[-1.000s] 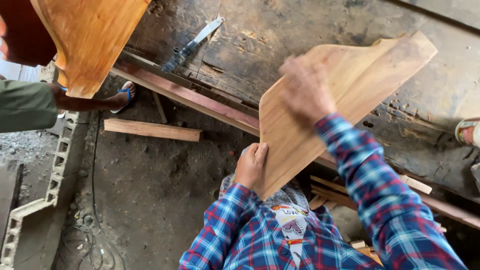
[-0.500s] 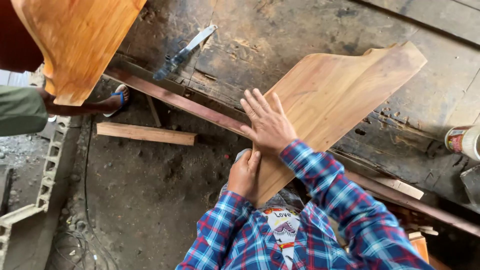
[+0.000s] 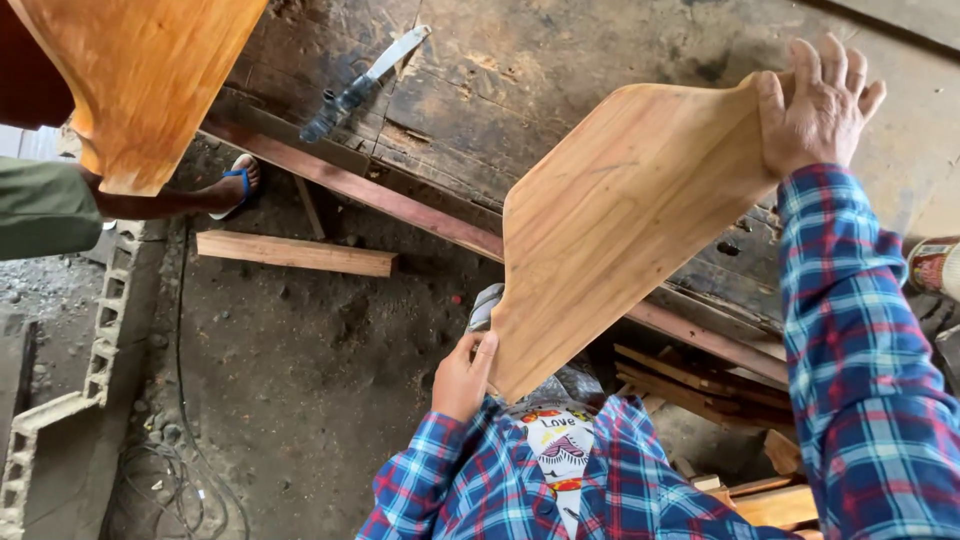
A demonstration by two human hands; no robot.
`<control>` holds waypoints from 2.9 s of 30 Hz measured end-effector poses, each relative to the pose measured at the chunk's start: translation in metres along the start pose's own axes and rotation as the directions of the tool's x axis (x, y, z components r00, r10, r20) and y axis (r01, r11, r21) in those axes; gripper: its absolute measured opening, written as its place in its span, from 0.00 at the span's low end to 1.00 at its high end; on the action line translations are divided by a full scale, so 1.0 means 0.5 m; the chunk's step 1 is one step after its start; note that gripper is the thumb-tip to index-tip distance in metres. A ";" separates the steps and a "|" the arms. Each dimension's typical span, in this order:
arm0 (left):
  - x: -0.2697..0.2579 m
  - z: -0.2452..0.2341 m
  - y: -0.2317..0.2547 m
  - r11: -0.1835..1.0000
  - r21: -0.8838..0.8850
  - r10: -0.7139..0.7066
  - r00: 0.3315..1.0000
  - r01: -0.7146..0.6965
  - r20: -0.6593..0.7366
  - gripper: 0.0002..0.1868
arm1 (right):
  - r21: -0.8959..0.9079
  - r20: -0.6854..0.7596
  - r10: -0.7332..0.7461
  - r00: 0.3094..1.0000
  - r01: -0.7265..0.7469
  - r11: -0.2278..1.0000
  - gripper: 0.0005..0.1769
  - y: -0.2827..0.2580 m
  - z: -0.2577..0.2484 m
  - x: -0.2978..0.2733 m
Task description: Opening a can of varnish and applying it to wooden furniture parts using a brush
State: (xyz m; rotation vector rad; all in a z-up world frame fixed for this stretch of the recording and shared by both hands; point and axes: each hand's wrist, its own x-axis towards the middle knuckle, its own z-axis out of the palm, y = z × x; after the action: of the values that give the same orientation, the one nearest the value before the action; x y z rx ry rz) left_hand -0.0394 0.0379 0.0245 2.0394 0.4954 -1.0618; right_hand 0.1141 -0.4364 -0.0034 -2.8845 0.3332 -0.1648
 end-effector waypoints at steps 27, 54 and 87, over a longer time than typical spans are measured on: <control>0.214 -0.281 0.204 0.886 0.346 0.445 0.781 -0.310 -0.439 0.35 | -0.067 -0.269 0.425 0.864 -0.457 0.887 0.26 -0.119 -0.025 -0.320; 0.380 -0.162 0.318 0.639 0.669 0.751 0.494 -0.379 -0.437 0.35 | 0.069 -0.439 0.496 0.749 -0.523 0.850 0.28 -0.170 0.045 -0.468; 0.442 0.215 0.494 0.280 0.837 0.945 0.290 -0.471 -0.152 0.45 | 0.213 -0.279 0.447 0.850 -0.399 0.892 0.28 -0.148 0.023 -0.519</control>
State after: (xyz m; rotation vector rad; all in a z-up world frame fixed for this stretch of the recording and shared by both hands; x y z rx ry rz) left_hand 0.1887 -0.2031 -0.0821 2.7487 -0.7661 0.2635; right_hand -0.1199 -0.3020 -0.0185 -2.5505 0.9644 -0.5567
